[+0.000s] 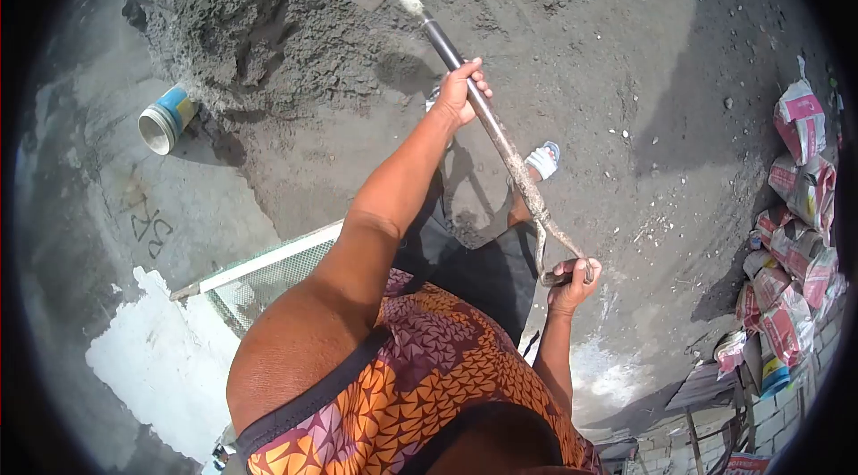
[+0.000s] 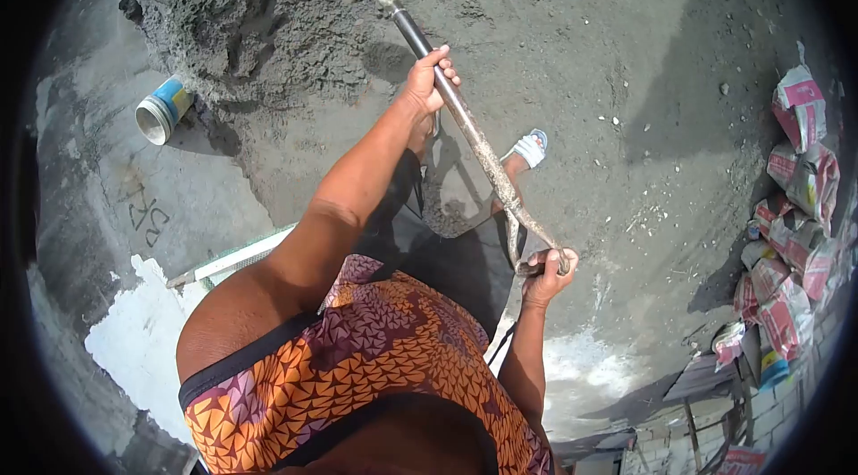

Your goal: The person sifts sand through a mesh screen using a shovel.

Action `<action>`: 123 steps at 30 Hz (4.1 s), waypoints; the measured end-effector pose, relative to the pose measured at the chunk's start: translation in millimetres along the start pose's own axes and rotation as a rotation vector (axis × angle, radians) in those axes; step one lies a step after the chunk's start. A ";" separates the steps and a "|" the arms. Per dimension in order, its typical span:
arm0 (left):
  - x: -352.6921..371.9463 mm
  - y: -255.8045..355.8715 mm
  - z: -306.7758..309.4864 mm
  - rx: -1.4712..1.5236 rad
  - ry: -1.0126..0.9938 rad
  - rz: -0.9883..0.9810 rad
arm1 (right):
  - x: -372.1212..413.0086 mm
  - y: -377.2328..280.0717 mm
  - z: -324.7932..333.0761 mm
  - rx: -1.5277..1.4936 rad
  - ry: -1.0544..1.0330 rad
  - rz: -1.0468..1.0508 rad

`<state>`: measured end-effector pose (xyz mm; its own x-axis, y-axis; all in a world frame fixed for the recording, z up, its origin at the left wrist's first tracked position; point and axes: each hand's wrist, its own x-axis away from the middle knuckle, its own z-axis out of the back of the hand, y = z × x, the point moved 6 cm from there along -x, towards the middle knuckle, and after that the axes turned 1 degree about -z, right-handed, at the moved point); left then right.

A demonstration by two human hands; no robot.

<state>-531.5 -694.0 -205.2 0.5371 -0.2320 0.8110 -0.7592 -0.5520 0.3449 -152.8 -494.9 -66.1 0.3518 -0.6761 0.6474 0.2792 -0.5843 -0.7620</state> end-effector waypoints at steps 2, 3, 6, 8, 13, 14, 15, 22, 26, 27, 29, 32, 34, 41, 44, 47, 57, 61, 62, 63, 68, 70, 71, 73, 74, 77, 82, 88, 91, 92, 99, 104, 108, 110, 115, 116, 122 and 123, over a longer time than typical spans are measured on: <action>5.0 -142.2 55.3 -0.058 0.290 0.209 | 42.6 4.4 91.3 0.120 0.197 -0.095; 21.2 -208.2 74.3 -0.100 0.342 0.323 | 69.4 1.4 136.6 0.226 0.304 -0.150; 94.2 -353.8 105.2 -0.233 0.446 0.609 | 150.4 -34.6 208.6 0.307 0.553 -0.244; 125.1 -417.3 118.7 -0.218 0.446 0.754 | 181.9 -48.3 234.9 0.339 0.594 -0.184; 25.9 -401.3 183.1 -0.162 0.464 0.790 | 116.8 7.9 140.8 0.400 0.565 -0.227; -24.1 -366.8 205.3 -0.106 0.368 0.783 | 86.5 35.8 105.0 0.421 0.552 -0.257; -68.2 -312.0 220.9 -0.133 0.386 0.646 | 59.2 69.4 66.0 0.347 0.526 -0.356; -189.2 -7.2 247.2 -0.439 0.383 0.346 | 62.7 171.8 -163.5 0.072 0.298 -0.265; -192.0 125.3 198.1 -0.396 0.193 0.209 | 57.7 142.8 -235.3 0.012 0.176 -0.118; -180.7 170.4 170.4 -0.312 0.187 0.174 | 59.7 128.7 -264.1 0.007 0.114 -0.046; -164.7 261.4 118.3 -0.377 0.118 0.037 | 56.6 119.2 -318.7 0.112 -0.058 0.143; -128.5 370.4 63.4 -0.492 0.199 -0.131 | 50.2 78.6 -406.8 0.659 -0.619 0.955; -98.5 408.0 41.4 -0.376 0.072 -0.212 | 33.9 68.8 -427.2 0.912 -0.814 1.157; 7.8 270.8 -15.3 -0.097 -0.402 -0.372 | -0.1 42.6 -256.1 0.664 -0.751 0.460; 15.0 103.6 16.1 0.002 -0.246 -0.188 | 10.4 48.2 -108.8 -0.021 -0.262 0.075; 31.8 -107.6 80.8 -0.083 0.210 0.161 | 59.7 43.1 43.9 0.154 0.141 0.004; 69.1 -313.7 248.4 -0.269 0.507 0.770 | 164.2 73.6 85.8 0.359 0.506 -0.302; -51.3 -180.7 289.2 -0.273 0.470 0.568 | 123.5 168.4 -20.7 0.200 0.456 -0.410; -70.9 -144.8 295.0 -0.295 0.467 0.509 | 114.3 177.0 -61.6 0.185 0.429 -0.382; -87.0 -111.9 298.0 -0.333 0.453 0.456 | 108.7 184.2 -92.0 0.200 0.378 -0.293; -123.3 1.2 290.9 -0.454 0.396 0.308 | 101.0 196.4 -172.5 -0.105 0.276 -0.384; -128.9 60.0 276.9 -0.492 0.417 0.204 | 90.9 200.2 -197.5 -0.188 0.159 -0.354; -129.8 97.4 261.2 -0.486 0.362 0.160 | 90.1 190.7 -219.7 -0.177 0.120 -0.266; -135.9 180.9 225.9 -0.405 0.257 0.136 | 90.4 167.9 -281.7 -0.152 0.013 -0.134; -122.7 225.8 194.9 -0.423 0.213 0.104 | 91.8 146.9 -318.6 -0.070 -0.102 0.060; -98.9 349.2 132.2 -0.571 0.303 -0.168 | 97.0 106.0 -416.6 0.526 -0.510 0.853; -15.6 403.3 42.9 -0.361 -0.062 -0.378 | 66.6 71.3 -431.5 0.864 -0.895 1.226; 69.7 257.5 4.9 -0.083 -0.381 -0.495 | 13.4 64.1 -226.1 0.303 -0.711 0.160; 80.4 90.8 36.7 0.065 -0.252 -0.265 | 32.5 43.0 -90.4 -0.018 -0.324 0.043; 78.9 26.2 52.8 0.058 -0.126 -0.189 | 38.4 46.8 -34.9 0.003 -0.189 0.028; 150.7 -334.5 193.1 -0.127 0.384 0.725 | 197.5 29.4 157.2 0.260 0.439 -0.181; 83.1 -312.6 285.1 -0.050 0.467 0.753 | 171.0 103.1 84.2 0.376 0.452 -0.277; -114.9 -71.0 357.2 -0.228 0.427 0.421 | 82.9 225.3 -135.3 0.176 0.190 -0.291; -138.6 29.4 348.5 -0.325 0.433 0.338 | 82.4 232.9 -213.8 0.122 0.088 -0.218; -99.9 68.1 357.3 -0.357 0.493 0.203 | 101.1 233.2 -199.8 0.029 0.097 -0.310; -85.7 84.6 349.5 -0.345 0.498 0.156 | 103.3 235.4 -195.5 0.022 0.076 -0.321; -28.6 268.7 293.1 -0.609 0.715 -0.194 | 85.9 234.8 -299.8 -0.387 -0.159 -0.829; -48.0 310.1 316.9 -0.618 0.724 -0.376 | 77.2 237.9 -329.0 -0.383 -0.167 -0.947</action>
<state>-676.2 -1107.8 -286.9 0.5841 0.5231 0.6206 -0.7544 0.0677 0.6530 -353.2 -833.8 -191.9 0.2641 0.1887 0.9459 0.2135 -0.9678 0.1335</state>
